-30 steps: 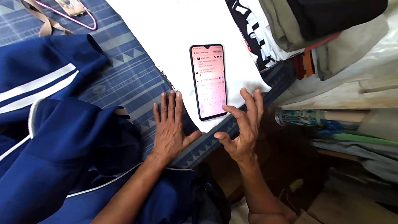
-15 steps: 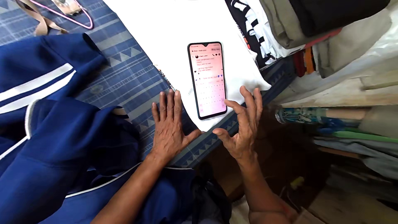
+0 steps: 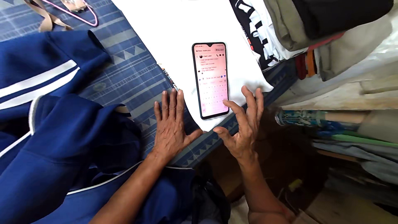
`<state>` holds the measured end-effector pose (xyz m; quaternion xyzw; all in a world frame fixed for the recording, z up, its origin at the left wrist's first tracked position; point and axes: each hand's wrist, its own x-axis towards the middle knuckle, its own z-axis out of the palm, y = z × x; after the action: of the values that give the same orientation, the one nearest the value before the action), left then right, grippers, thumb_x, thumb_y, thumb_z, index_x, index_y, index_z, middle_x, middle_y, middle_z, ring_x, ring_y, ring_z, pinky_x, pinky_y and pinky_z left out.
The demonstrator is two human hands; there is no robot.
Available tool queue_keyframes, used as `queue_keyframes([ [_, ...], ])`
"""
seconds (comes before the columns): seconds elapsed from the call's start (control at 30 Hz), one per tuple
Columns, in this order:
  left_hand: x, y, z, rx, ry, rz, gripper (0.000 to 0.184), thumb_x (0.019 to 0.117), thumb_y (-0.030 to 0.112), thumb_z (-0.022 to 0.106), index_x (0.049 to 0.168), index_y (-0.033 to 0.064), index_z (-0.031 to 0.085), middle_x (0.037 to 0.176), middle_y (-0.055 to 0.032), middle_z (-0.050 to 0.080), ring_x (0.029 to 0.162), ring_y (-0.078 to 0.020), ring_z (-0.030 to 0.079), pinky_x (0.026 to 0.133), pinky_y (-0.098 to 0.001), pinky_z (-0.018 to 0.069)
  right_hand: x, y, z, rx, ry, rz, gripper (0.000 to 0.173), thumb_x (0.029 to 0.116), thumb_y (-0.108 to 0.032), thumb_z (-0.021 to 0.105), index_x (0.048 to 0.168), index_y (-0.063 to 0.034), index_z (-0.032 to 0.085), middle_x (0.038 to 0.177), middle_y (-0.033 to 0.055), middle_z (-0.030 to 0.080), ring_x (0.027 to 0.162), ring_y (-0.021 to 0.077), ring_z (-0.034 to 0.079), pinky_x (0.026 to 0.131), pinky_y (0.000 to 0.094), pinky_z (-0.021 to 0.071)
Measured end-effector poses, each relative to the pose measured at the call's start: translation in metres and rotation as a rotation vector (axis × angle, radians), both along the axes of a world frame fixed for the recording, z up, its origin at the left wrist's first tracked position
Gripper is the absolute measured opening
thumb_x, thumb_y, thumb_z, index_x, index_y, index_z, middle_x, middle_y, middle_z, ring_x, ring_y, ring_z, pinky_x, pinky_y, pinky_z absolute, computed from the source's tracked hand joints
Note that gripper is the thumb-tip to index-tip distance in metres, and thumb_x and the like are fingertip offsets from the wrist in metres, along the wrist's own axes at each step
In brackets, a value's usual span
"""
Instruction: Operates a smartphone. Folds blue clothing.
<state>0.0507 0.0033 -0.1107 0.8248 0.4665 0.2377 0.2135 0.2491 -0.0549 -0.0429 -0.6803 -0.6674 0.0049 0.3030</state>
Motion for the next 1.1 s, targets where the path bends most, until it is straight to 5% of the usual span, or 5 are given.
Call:
queue_keyframes([
  [1.1, 0.0002, -0.0001, 0.0003, 0.007, -0.008, 0.000, 0.121, 0.0835, 0.084, 0.049, 0.162, -0.0018, 0.015, 0.167, -0.0245, 0.023, 0.155, -0.0427, 0.018, 0.121, -0.0660, 0.0083, -0.0007, -0.0010, -0.0019, 0.004, 0.028, -0.005, 0.077, 0.0940, -0.076, 0.045, 0.134, -0.0117, 0.062, 0.158, 0.0180, 0.043, 0.154, 0.0415, 0.021, 0.124, 0.0641, 0.0128],
])
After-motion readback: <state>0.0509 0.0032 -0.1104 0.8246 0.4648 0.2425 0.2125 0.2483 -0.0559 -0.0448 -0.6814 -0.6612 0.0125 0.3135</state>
